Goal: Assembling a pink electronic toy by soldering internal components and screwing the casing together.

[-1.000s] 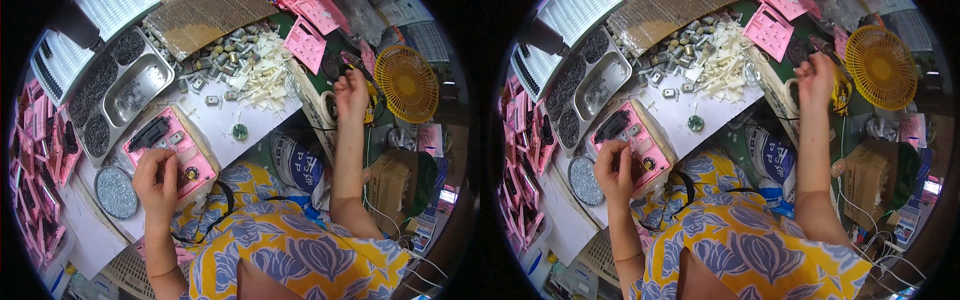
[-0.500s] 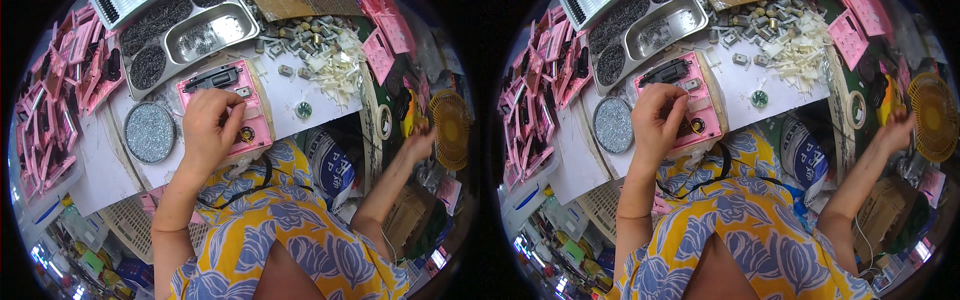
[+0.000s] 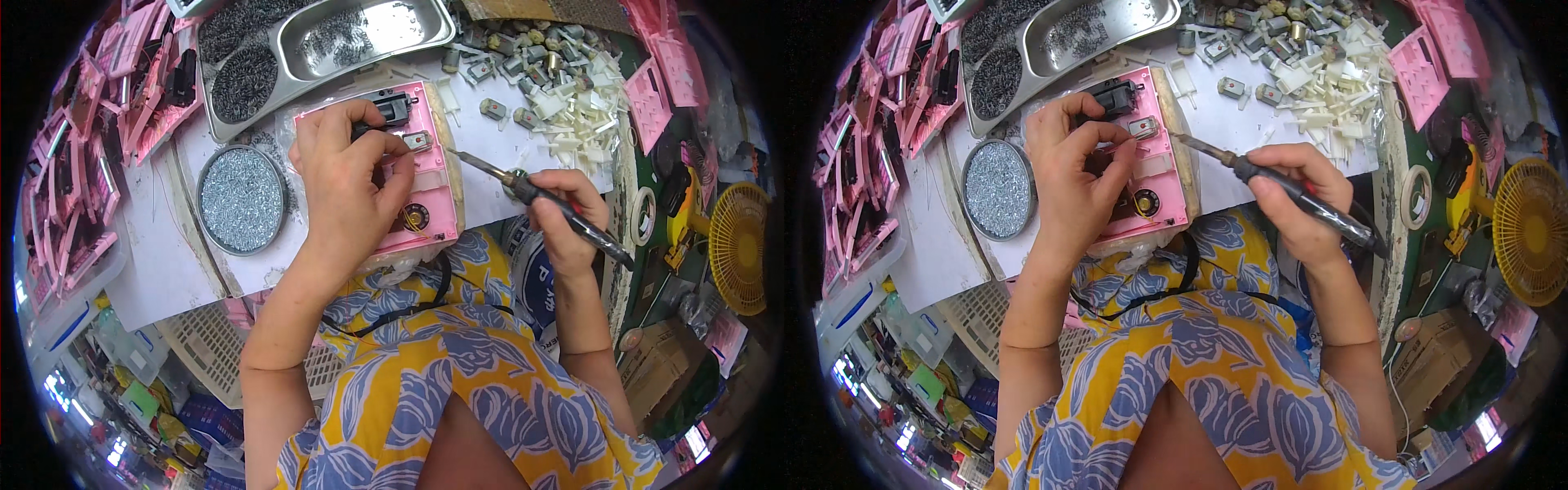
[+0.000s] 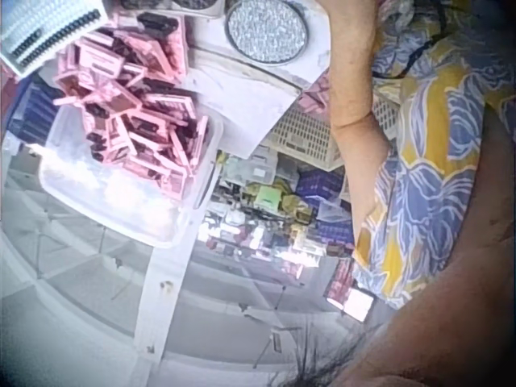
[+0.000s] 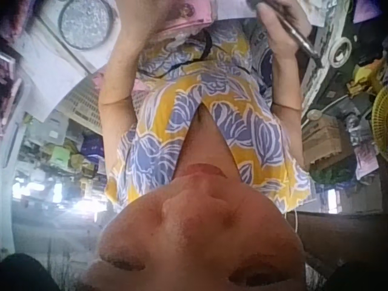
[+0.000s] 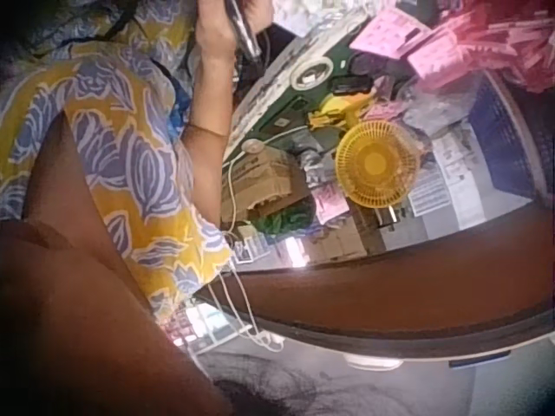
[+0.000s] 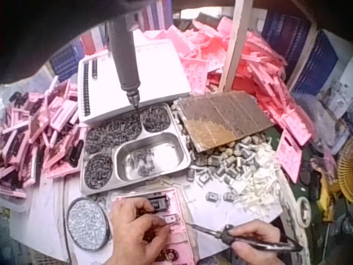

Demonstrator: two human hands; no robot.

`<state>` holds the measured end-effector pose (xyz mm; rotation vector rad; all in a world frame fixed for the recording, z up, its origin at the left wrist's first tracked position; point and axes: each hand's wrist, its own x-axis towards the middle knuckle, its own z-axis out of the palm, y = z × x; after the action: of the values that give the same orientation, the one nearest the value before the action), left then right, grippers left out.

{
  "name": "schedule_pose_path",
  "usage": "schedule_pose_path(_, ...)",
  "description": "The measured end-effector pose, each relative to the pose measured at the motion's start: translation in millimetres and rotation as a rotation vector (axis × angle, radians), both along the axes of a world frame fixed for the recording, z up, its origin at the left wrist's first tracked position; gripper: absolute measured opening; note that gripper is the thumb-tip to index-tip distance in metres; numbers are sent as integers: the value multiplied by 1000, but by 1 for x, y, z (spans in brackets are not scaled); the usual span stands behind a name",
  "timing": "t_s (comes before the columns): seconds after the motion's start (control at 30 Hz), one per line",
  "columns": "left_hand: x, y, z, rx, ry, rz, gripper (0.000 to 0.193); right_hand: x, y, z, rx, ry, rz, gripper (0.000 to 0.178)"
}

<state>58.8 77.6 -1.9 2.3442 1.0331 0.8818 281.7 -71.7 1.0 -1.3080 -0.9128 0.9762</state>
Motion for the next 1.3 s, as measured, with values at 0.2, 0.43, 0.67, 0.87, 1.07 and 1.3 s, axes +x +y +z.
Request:
schedule_pose_path(0.2, -1, 0, -2, 18, 15, 3, 12, -6, 7, -1, 5, -55, 50, 25)
schedule_pose_path(0.43, -1, 1, -4, 27, 15, 2, 12, -9, 13, -7, 39, -127, 68, 25)
schedule_pose_path(0.67, 0, 1, -4, 43, 21, 7, 12, -3, 17, -9, 162, -397, 134, 25)
schedule_pose_path(0.87, 0, 1, -4, 59, 26, 6, 13, 6, 15, -8, 310, -518, 122, 27)
schedule_pose_path(1.07, 1, 0, -6, 72, 26, 10, 14, 7, 20, -10, 339, -558, 154, 27)
schedule_pose_path(1.3, 0, 1, -4, 71, 30, 8, 14, 3, 22, -9, 324, -563, 161, 25)
